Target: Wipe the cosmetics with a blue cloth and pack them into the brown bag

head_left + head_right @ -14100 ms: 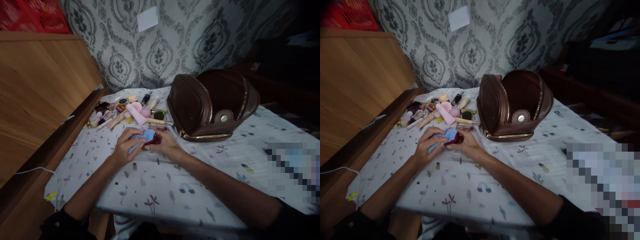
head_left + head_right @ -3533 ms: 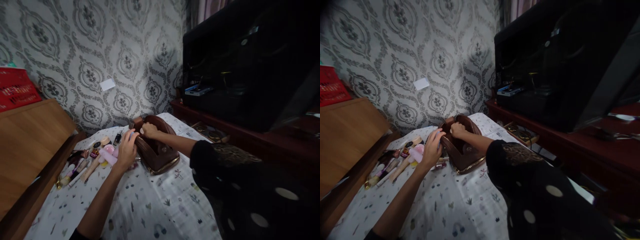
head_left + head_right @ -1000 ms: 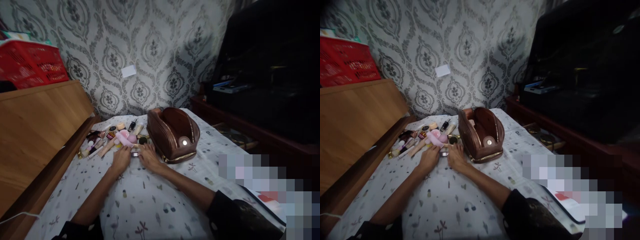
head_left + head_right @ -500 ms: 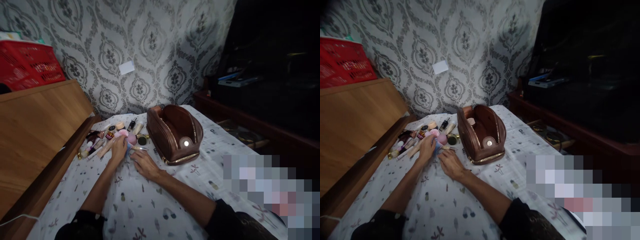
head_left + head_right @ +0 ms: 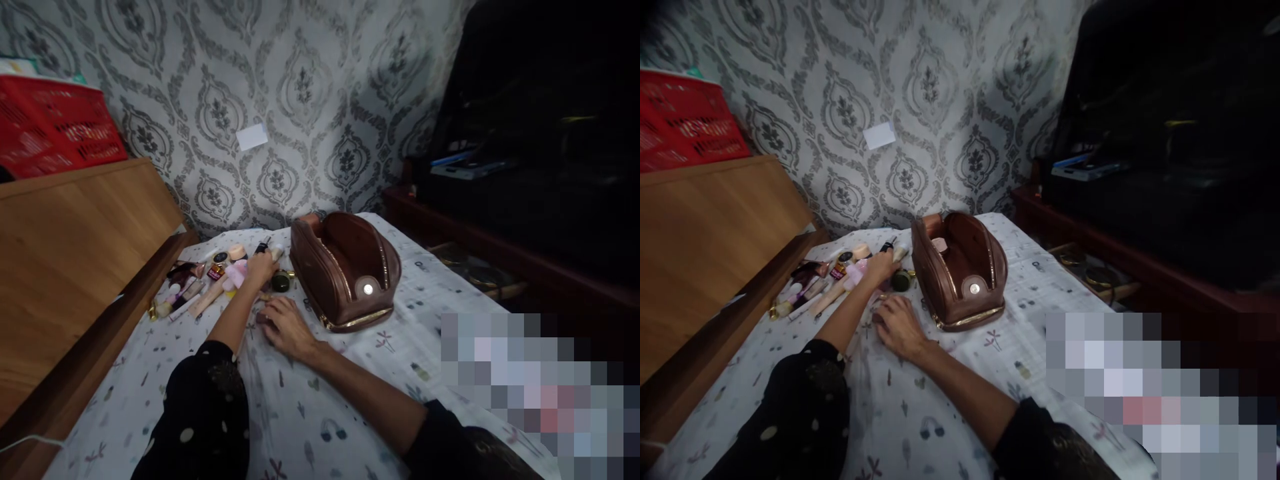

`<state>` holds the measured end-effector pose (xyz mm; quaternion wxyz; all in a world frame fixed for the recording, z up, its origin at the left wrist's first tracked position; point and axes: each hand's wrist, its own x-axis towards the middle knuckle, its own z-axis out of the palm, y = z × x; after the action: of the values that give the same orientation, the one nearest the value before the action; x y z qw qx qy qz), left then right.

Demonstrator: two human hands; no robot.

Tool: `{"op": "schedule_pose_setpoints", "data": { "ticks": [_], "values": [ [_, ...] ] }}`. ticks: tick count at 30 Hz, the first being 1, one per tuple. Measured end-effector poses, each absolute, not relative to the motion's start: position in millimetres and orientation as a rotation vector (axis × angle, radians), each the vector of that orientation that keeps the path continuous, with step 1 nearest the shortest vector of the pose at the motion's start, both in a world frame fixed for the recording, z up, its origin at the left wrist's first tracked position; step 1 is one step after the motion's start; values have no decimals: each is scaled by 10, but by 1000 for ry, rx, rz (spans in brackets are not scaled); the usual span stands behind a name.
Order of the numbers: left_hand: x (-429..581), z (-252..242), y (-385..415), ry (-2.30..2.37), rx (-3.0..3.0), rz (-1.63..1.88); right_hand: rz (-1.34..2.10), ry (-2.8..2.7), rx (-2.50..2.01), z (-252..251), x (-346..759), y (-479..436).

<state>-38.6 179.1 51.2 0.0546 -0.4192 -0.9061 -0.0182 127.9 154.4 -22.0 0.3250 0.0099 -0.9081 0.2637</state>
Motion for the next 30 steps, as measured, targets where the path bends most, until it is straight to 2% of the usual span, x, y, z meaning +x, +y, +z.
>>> {"op": "schedule_pose_setpoints", "data": {
  "ticks": [8, 18, 23, 30],
  "values": [
    [-579, 500, 1864, -2898, -1197, -252, 745, -2387, 10, -216, 1285, 1552],
    [-839, 515, 1323, -2721, -1054, -1125, 738, -2364, -78, -240, 1246, 1571],
    [-625, 410, 813, -2523, -1058, -1463, 824, -2258, -90, -269, 1239, 1583],
    [-29, 179, 361, -2477, -1100, -1620, 808, -2285, -74, -250, 1262, 1558]
  ]
}}
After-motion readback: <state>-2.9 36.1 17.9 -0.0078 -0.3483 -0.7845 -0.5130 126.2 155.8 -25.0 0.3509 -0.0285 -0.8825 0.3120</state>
